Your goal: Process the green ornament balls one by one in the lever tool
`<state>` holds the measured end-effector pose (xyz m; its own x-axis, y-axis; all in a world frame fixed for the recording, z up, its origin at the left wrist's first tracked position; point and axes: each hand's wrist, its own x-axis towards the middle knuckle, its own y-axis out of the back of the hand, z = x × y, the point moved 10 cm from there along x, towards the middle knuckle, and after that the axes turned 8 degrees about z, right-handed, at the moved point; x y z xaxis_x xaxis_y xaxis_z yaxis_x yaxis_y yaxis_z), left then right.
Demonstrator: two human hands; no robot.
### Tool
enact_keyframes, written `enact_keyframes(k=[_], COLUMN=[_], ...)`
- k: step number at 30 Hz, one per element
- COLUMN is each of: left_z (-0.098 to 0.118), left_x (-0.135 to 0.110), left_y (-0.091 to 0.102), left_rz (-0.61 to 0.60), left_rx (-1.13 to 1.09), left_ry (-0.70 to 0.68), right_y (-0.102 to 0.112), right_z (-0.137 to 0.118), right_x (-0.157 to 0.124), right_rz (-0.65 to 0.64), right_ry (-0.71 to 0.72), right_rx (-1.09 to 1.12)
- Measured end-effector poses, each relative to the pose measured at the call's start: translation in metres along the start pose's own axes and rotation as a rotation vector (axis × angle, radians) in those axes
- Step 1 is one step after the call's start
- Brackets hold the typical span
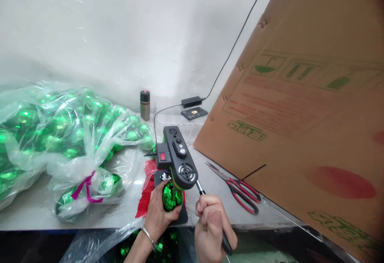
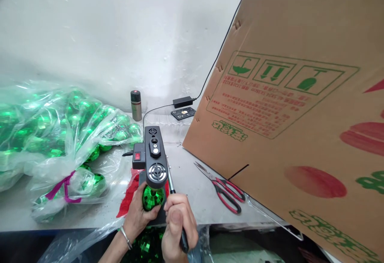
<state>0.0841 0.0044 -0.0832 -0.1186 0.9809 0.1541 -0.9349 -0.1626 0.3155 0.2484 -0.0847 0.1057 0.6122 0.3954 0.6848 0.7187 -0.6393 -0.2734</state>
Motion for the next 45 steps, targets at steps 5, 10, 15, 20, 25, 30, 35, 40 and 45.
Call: enact_keyframes(k=[5,10,15,20,25,30,35,40,45], left_z=[-0.001,0.0,0.0,0.001,0.001,0.0,-0.003,-0.003,-0.017], left_x=[0.0,0.001,0.002,0.003,0.004,0.003,0.002,0.006,-0.008], left_y=[-0.001,-0.002,-0.003,-0.002,-0.003,-0.001,0.001,-0.002,0.008], left_rz=[0.021,0.027,0.008,0.026,0.019,0.061,0.07,0.035,0.059], left_rx=[-0.025,-0.02,-0.025,-0.012,-0.024,-0.008,-0.013,-0.005,0.001], left_ry=[-0.013,-0.028,-0.044,-0.06,-0.043,-0.031,-0.04,-0.032,-0.093], right_y=[-0.001,-0.003,-0.005,-0.004,-0.002,-0.002,0.002,-0.003,-0.022], right_z=[0.0,0.0,0.001,0.003,0.006,0.012,0.023,0.01,-0.021], right_x=[0.002,0.003,0.002,0.0,-0.006,-0.019,-0.03,-0.009,0.037], right_rz=[-0.005,0.007,0.013,0.022,0.022,0.011,0.002,-0.063,-0.096], right_ry=[-0.015,-0.027,-0.05,-0.076,-0.079,-0.055,0.015,0.007,-0.087], right_rx=[0.039,0.069,0.089,0.108,0.112,0.109,0.109,0.078,-0.014])
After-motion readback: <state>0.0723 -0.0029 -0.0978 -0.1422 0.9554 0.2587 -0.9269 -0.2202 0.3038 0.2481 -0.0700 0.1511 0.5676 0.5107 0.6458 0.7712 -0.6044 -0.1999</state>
